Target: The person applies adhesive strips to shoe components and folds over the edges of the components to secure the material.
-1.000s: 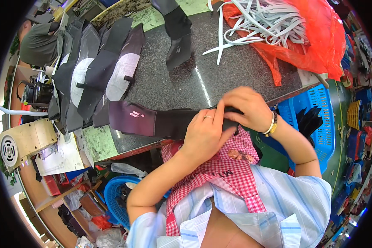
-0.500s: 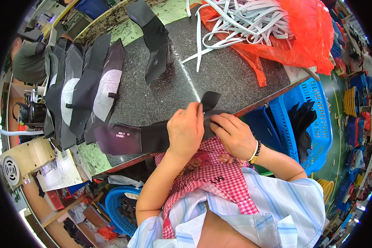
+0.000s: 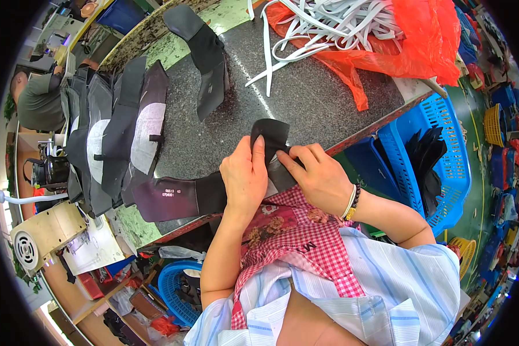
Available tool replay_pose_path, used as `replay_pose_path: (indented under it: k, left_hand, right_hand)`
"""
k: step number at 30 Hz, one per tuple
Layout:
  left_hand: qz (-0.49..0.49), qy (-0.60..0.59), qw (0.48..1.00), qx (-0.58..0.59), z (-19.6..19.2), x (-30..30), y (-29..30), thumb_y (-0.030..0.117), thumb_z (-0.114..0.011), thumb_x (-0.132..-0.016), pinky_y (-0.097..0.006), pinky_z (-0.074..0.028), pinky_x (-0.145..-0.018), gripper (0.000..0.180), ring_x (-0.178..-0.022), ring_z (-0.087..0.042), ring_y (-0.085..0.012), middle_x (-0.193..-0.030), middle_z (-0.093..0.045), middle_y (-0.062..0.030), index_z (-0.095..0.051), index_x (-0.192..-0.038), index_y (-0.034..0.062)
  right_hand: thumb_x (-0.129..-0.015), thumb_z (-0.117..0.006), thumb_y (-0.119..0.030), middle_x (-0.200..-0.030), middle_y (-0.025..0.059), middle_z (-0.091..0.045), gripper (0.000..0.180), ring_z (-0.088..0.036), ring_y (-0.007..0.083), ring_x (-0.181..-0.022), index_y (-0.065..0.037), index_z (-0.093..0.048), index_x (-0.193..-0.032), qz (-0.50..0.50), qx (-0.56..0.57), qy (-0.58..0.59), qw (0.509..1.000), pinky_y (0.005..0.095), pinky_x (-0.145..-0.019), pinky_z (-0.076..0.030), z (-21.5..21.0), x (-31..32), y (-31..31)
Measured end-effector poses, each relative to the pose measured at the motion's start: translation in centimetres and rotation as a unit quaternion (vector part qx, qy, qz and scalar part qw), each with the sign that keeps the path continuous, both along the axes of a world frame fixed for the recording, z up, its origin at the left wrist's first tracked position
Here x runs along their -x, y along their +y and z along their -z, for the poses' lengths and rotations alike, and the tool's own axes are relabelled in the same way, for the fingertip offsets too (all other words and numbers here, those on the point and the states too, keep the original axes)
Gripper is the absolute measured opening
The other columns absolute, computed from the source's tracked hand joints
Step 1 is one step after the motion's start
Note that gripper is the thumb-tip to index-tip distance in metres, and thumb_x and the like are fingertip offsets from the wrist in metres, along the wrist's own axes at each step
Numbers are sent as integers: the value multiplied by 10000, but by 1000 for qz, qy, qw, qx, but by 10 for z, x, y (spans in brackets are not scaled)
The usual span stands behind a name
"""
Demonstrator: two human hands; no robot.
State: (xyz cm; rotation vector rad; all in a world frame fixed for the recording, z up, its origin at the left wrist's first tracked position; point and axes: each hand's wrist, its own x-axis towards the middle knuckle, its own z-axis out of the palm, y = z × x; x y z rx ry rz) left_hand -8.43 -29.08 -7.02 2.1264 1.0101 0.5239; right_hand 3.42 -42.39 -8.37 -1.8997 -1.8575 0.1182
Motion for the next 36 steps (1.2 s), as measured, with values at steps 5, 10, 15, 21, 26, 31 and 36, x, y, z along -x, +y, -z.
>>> replay_pose_path:
  k: [5,10,15,21,26,31,36]
  left_hand:
    - [134,39,980,-145,-14,21,-23,115,-647,-868,-413,-505,-884,336,-1038,-614,-335,-1119,-652,-183,-622,-1163,-44]
    - [183,82,933,-298,22,51,-33,64,-581,-799,-475,-460,-1017,437,-1165,-592,-345,-1280,-596,-231,-610,-1213,-73]
    - [199,109,901,-371,27,50,-32,89,-564,-811,-479,-448,-1033,433,-1161,-605,-341,-1268,-605,-247,-623,-1209,-73]
    - [216,151,901,-343,7,71,-25,84,-624,-813,-460,-456,-1018,412,-1157,-622,-314,-1275,-617,-215,-634,-1205,-42]
    - [227,206,892,-333,-2,96,-17,142,-681,-825,-431,-479,-990,385,-1066,-666,-290,-1192,-668,-178,-641,-1164,-35]
    - [207,80,969,-106,-32,117,23,82,-797,-712,-404,-523,-862,426,-990,-645,-328,-1111,-667,-133,-647,-1104,12]
    - [214,92,972,-17,-35,119,49,92,-802,-714,-388,-526,-871,409,-1029,-643,-306,-1129,-670,-120,-669,-1096,24]
  right_hand:
    - [-818,-581,-113,-1050,178,-573,387,-568,337,-963,14,-575,-1184,1,18,48,999,376,-856,-509,12,-13,0]
    - [-1000,-499,-224,-943,151,-644,400,-648,225,-810,-14,-438,-1334,128,93,510,846,346,-759,-506,-18,-45,12]
    - [-935,-567,-86,-1037,66,-598,448,-577,183,-868,-144,-520,-1376,-18,-2,281,960,300,-729,-472,-9,-44,26]
    - [-822,-583,-136,-1032,73,-564,397,-569,225,-1012,-171,-664,-1209,-122,85,-155,977,330,-782,-465,-22,-54,16]
    - [-775,-609,-143,-1167,128,-578,454,-590,283,-1074,-3,-606,-1207,-177,-64,-40,981,401,-905,-500,-35,-21,35]
    - [-749,-740,-129,-1125,127,-537,417,-570,289,-1039,-13,-603,-1125,-232,147,165,947,383,-871,-510,-25,4,38]
    - [-739,-770,-156,-1132,98,-544,443,-565,265,-953,-48,-642,-1149,-262,78,198,941,396,-832,-498,-5,25,70]
